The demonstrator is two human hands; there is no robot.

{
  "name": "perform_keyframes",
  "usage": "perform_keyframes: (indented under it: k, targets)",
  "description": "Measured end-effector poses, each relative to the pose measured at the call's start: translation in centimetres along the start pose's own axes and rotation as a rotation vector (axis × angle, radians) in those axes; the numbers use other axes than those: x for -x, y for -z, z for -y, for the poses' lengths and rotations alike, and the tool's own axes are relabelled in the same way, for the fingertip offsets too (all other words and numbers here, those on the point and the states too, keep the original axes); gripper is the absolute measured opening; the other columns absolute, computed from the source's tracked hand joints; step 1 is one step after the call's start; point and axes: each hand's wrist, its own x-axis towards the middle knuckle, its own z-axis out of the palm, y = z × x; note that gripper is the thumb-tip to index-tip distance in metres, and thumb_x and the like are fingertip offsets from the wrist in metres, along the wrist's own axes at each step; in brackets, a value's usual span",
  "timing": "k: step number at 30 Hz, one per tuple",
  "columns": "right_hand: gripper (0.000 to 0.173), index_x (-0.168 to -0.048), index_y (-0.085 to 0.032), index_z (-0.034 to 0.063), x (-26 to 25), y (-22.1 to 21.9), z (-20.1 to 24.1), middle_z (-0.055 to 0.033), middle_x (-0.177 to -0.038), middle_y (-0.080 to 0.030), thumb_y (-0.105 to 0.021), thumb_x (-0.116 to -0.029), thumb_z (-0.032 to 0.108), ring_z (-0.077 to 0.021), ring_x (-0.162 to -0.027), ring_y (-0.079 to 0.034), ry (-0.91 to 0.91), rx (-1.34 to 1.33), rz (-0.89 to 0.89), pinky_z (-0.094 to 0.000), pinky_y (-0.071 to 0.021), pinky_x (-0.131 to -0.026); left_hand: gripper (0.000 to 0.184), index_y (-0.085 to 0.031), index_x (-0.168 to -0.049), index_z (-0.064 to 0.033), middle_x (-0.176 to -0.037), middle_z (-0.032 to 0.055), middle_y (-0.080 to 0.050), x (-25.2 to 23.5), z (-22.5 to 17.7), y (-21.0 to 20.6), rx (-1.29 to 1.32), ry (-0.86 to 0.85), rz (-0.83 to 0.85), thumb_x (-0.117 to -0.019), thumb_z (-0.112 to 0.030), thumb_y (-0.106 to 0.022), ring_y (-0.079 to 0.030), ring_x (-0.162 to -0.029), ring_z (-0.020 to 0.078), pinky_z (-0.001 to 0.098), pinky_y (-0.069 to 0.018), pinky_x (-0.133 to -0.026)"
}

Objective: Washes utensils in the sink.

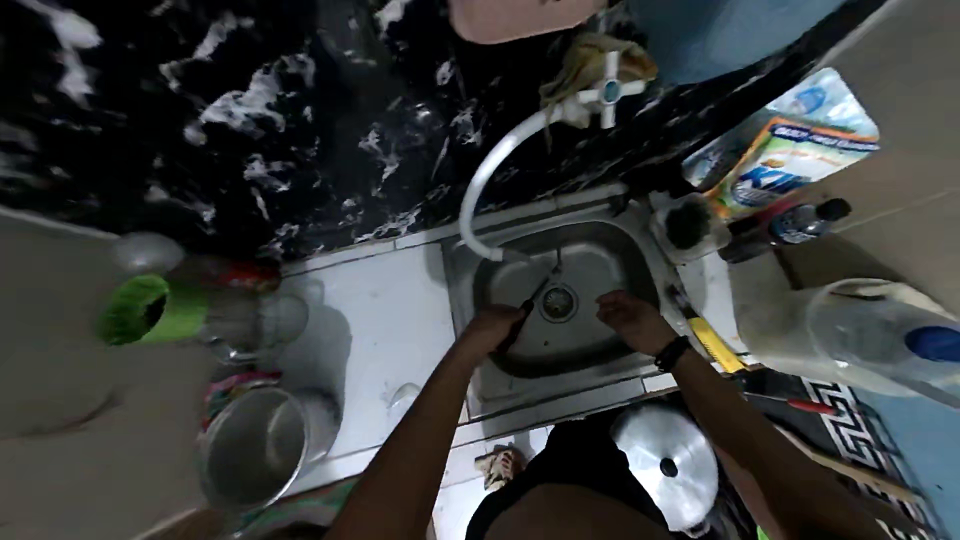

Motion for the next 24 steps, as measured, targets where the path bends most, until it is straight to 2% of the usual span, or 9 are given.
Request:
perform_keyframes:
  k: [2,5,7,10,12,15,18,21,24]
  targets:
    - [0.045,-0.138,-0.060,0.0080,1.1,1.1,-0.4,-0.0140,-0.132,-0.065,-0.064,-0.1010,0.033,-0.0226,-0.116,-0.067,0.026,0.008,0.004,-0.0407,-0.0544,-0.101,0.033,-0.062,-0.123,-0.0025,-0.093,0.0063,-0.066,-1.6,-2.3,-0.5,0.013,0.066,0.086,-0.1078,-0.030,-0.051,-0.064,-0.073,0.0113,0.0260,-0.0548,-0.066]
    - [0.047,-0.139,-0.060,0.0081,3.2,2.5,-1.0,-0.0140,-0.137,-0.063,-0.064,-0.1005,0.034,-0.0228,-0.118,-0.066,0.026,-0.024,-0.005,-0.0404,-0.0538,-0.102,0.029,-0.064,-0.119,-0.0058,-0.087,0.0033,-0.066,-3.7,-5.4,-1.4,-0.003,0.108,0.176,-0.1036,-0.030,-0.060,-0.063,-0.069,0.0092,0.0222,-0.0527,-0.061]
    - [0.048,-0.142,-0.058,0.0088,4.3,3.2,-1.5,-0.0140,-0.137,-0.063,-0.063,-0.1015,0.034,-0.0230,-0.119,-0.066,0.015,-0.028,0.017,-0.0406,-0.0538,-0.103,0.023,-0.065,-0.115,-0.0040,-0.084,0.0035,-0.066,-4.7,-7.5,-1.8,0.023,0.096,0.176,-0.1017,-0.023,-0.062,-0.063,-0.068,0.0086,0.0207,-0.0530,-0.060]
    - [0.048,-0.141,-0.058,0.0094,5.7,3.5,-3.2,-0.0135,-0.133,-0.065,-0.063,-0.1013,0.035,-0.0227,-0.116,-0.067,0.027,-0.034,0.022,-0.0415,-0.0549,-0.101,0.023,-0.063,-0.118,-0.0023,-0.094,0.0093,-0.070,-6.1,-9.5,-2.3,0.201,0.148,0.095,-0.1009,-0.017,-0.060,-0.069,-0.077,0.0144,0.0251,-0.0578,-0.067]
    - [0.049,-0.141,-0.059,0.0090,6.4,3.6,-4.2,-0.0138,-0.133,-0.065,-0.065,-0.1002,0.035,-0.0238,-0.118,-0.066,0.023,-0.073,0.016,-0.0430,-0.0536,-0.103,0.027,-0.060,-0.126,-0.0045,-0.102,0.0108,-0.070,-7.6,-9.4,-2.3,0.231,0.176,0.144,-0.1029,-0.018,-0.055,-0.070,-0.083,0.0165,0.0276,-0.0593,-0.072]
    - [0.050,-0.141,-0.059,0.0098,6.2,3.8,-5.0,-0.0132,-0.132,-0.066,-0.066,-0.0995,0.036,-0.0236,-0.117,-0.067,0.018,-0.087,0.011,-0.0432,-0.0543,-0.102,0.030,-0.057,-0.133,-0.0077,-0.102,0.0069,-0.069,-9.4,-9.1,-2.3,0.026,0.172,0.233,-0.1047,-0.016,-0.049,-0.067,-0.079,0.0120,0.0240,-0.0558,-0.068]
    - [0.048,-0.141,-0.059,0.0090,5.1,4.8,-4.8,-0.0140,-0.132,-0.065,-0.065,-0.0999,0.033,-0.0245,-0.114,-0.068,0.034,-0.110,-0.033,-0.0436,-0.0556,-0.100,0.030,-0.059,-0.127,-0.0054,-0.087,0.0025,-0.062,-10.0,-9.4,-3.2,-0.375,0.099,0.219,-0.1042,-0.026,-0.058,-0.058,-0.064,0.0082,0.0227,-0.0512,-0.059]
    - [0.046,-0.141,-0.059,0.0091,3.7,7.0,-3.7,-0.0134,-0.133,-0.065,-0.062,-0.1016,0.032,-0.0239,-0.116,-0.067,0.025,-0.117,-0.145,-0.0434,-0.0545,-0.102,0.037,-0.061,-0.128,-0.0039,-0.092,0.0056,-0.065,-9.9,-9.8,-3.9,-0.604,0.018,0.208,-0.1046,-0.032,-0.058,-0.061,-0.069,0.0095,0.0266,-0.0541,-0.067]
    - [0.037,-0.134,-0.064,0.0075,1.9,9.2,-2.9,-0.0154,-0.126,-0.068,-0.062,-0.1035,0.028,-0.0281,-0.110,-0.069,0.056,-0.075,-0.313,-0.0498,-0.0557,-0.097,0.036,-0.057,-0.130,-0.0017,-0.097,0.0074,-0.068,-9.1,-9.6,-2.8,-0.595,-0.015,0.201,-0.1085,-0.030,-0.049,-0.065,-0.076,0.0103,0.0280,-0.0557,-0.073]
